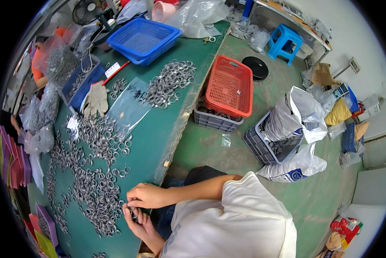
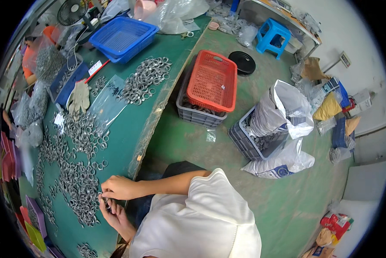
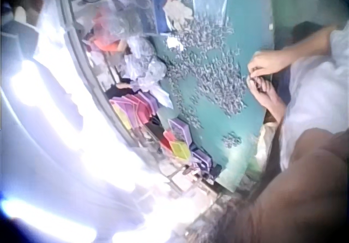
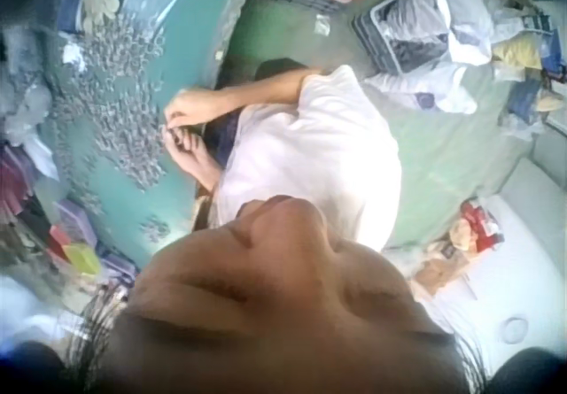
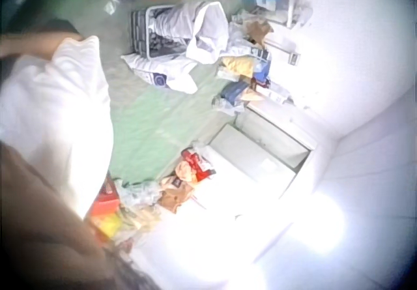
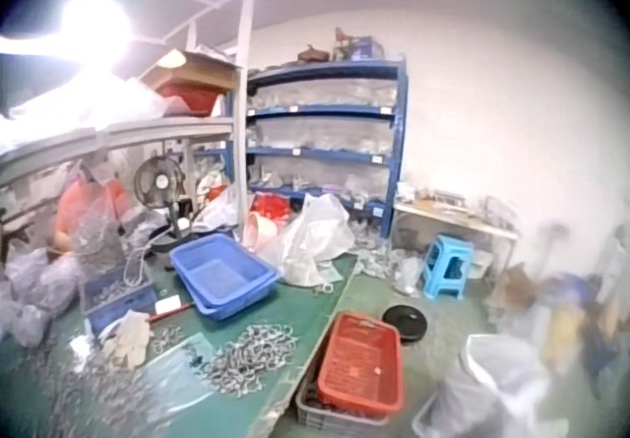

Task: The person writes on a small card with a red pen and then handles several small circular metal components on a green workbench, examining and sorting them.

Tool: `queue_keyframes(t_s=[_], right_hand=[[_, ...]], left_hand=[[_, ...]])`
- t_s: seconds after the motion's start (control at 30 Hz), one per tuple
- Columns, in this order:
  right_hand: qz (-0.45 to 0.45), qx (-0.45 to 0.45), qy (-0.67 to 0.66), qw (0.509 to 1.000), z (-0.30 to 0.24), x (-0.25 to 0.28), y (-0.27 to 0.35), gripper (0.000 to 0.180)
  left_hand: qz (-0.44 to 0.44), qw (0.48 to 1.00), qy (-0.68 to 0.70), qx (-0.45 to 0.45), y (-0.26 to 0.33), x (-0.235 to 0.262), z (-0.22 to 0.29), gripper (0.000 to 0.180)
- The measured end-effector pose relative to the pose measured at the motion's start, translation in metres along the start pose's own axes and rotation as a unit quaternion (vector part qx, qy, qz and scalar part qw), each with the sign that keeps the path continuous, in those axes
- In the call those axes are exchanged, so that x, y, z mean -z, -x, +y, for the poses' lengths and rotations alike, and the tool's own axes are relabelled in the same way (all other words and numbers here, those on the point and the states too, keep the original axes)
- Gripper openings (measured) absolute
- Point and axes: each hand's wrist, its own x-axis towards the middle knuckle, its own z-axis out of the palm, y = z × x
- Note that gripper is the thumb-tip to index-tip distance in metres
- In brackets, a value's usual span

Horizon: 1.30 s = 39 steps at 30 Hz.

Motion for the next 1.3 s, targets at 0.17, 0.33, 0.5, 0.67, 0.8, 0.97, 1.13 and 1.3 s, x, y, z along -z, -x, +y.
queue_keyframes(t_s=[0.17, 0.33, 0.5, 0.67, 0.8, 0.97, 1.13, 1.3], right_hand=[[0.056, 0.041, 0.047, 0.996, -0.004, -0.001, 0.004, 0.016], [0.035, 0.211, 0.228, 0.95, -0.008, -0.003, 0.002, 0.011], [-0.121, 0.169, 0.189, 0.96, -0.003, -0.007, -0.005, 0.013], [0.09, 0.127, 0.253, 0.955, 0.019, -0.018, -0.019, 0.045], [0.044, 0.153, 0.361, 0.919, 0.042, -0.043, -0.031, 0.05], [-0.013, 0.129, 0.42, 0.898, 0.042, -0.048, -0.042, 0.034], [0.025, 0.225, 0.468, 0.854, 0.037, -0.042, -0.049, 0.01], [0.014, 0.205, 0.404, 0.891, 0.029, -0.035, -0.048, 0.017]], left_hand=[[-0.003, 0.995, -0.093, -0.038, 0.0, -0.011, -0.008, 0.028], [0.056, 0.995, -0.068, -0.044, 0.006, -0.017, -0.013, 0.028], [0.078, 0.993, -0.08, -0.031, 0.011, -0.006, 0.004, 0.021], [0.128, 0.942, -0.274, -0.144, 0.016, 0.051, 0.08, 0.022], [0.309, 0.569, -0.682, -0.34, 0.009, 0.171, 0.178, 0.032], [0.344, 0.368, -0.764, -0.404, 0.023, 0.269, 0.213, 0.026], [0.405, 0.345, -0.784, -0.319, 0.029, 0.244, 0.191, 0.027], [0.406, 0.298, -0.778, -0.376, 0.029, 0.236, 0.189, 0.022]])
